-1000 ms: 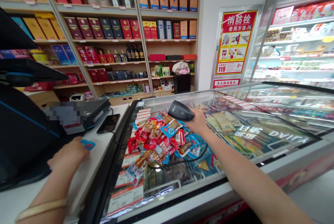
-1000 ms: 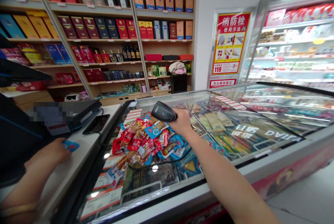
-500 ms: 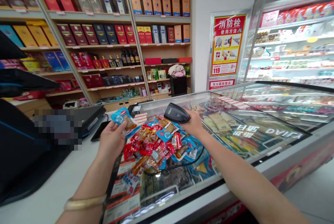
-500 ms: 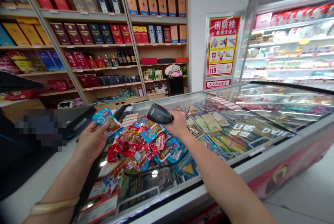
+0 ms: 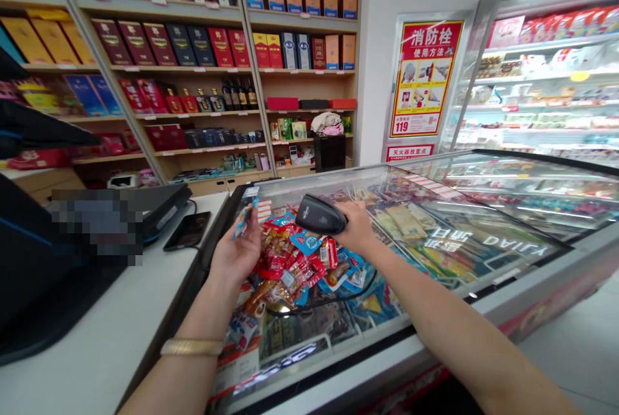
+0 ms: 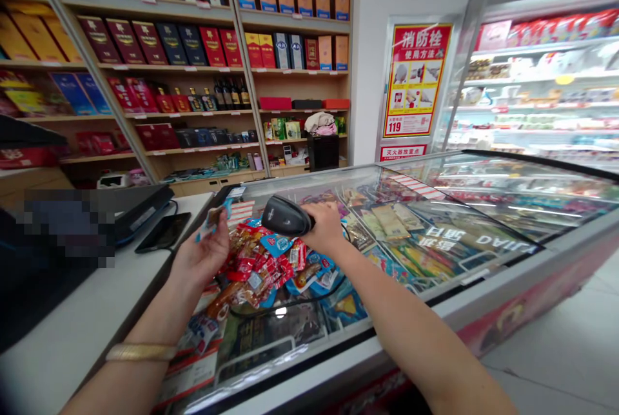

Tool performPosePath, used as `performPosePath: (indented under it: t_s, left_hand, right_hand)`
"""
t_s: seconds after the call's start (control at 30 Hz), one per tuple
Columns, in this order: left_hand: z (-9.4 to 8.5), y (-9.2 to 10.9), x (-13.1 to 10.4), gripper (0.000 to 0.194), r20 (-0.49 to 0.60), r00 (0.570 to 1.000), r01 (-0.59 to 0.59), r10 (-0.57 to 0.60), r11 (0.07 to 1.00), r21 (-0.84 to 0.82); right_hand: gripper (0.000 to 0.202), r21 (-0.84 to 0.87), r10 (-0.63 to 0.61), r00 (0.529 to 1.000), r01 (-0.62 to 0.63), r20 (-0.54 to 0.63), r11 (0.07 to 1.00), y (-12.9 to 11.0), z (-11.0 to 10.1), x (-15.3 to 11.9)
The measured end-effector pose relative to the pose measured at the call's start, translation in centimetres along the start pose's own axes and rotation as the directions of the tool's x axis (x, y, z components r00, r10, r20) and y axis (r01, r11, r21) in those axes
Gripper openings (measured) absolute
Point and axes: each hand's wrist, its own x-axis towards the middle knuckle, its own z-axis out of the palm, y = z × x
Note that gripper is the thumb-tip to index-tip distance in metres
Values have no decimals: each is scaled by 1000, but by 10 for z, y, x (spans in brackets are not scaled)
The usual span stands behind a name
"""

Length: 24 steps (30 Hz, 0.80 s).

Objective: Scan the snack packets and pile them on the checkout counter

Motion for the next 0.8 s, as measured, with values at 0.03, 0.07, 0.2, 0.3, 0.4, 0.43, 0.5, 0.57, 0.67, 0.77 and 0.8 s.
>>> performPosePath:
  t_s: [0.03,0.07,0.2,0.3,0.4,0.43,0.5,0.57,0.67,0.77,0.8]
  left_hand:
    - [2,-1,-4,37,9,1000,9,-9,1000,-20]
    - [4,-2,-7,35,17,1000,16,-16,999,-29]
    - [6,-9,-15,20,58,998,13,-14,1000,24]
    - [3,-15,-14,15,114,993,-41,28,992,120]
    - [1,-20,-14,8,198,977,-124,75,961,247]
    - [1,-22,-14,6,217,971,-159,95,941,300]
    - [1,-25,-14,12,234,959,-253,162,862,439]
    - [-1,-27,-14,22,232,934,-357,272,694,625]
    - [-4,-26,-13,28,282,846,-440,453,293,849]
    - [-4,-21,-16,31,358,748,-420,559,-19,907]
    - [-3,-19,-18,32,364,731,-398,577,-72,915]
  right_hand:
    - [32,-5,-20,1000,20,10,1000,-2,1,-1]
    - [32,-6,-38,999,38,21,999,-5,1,-2]
    - [32,-11,-71,996,72,44,997,-11,2,-5]
    - [32,-20,-61,997,62,57,998,-12,2,-5]
    - [33,-17,-44,998,45,54,999,-11,2,-5]
    - [33,-16,-41,998,42,45,999,-11,2,-5]
    - [33,-19,-41,999,41,26,999,-12,1,-5]
    - [32,-38,-43,999,44,21,998,-14,-2,-4]
    - [29,-74,-64,997,67,39,995,-19,-5,-3]
    - [25,-95,-97,994,102,56,990,-24,-7,-4]
    - [24,-100,-105,993,110,59,989,-25,-8,-4]
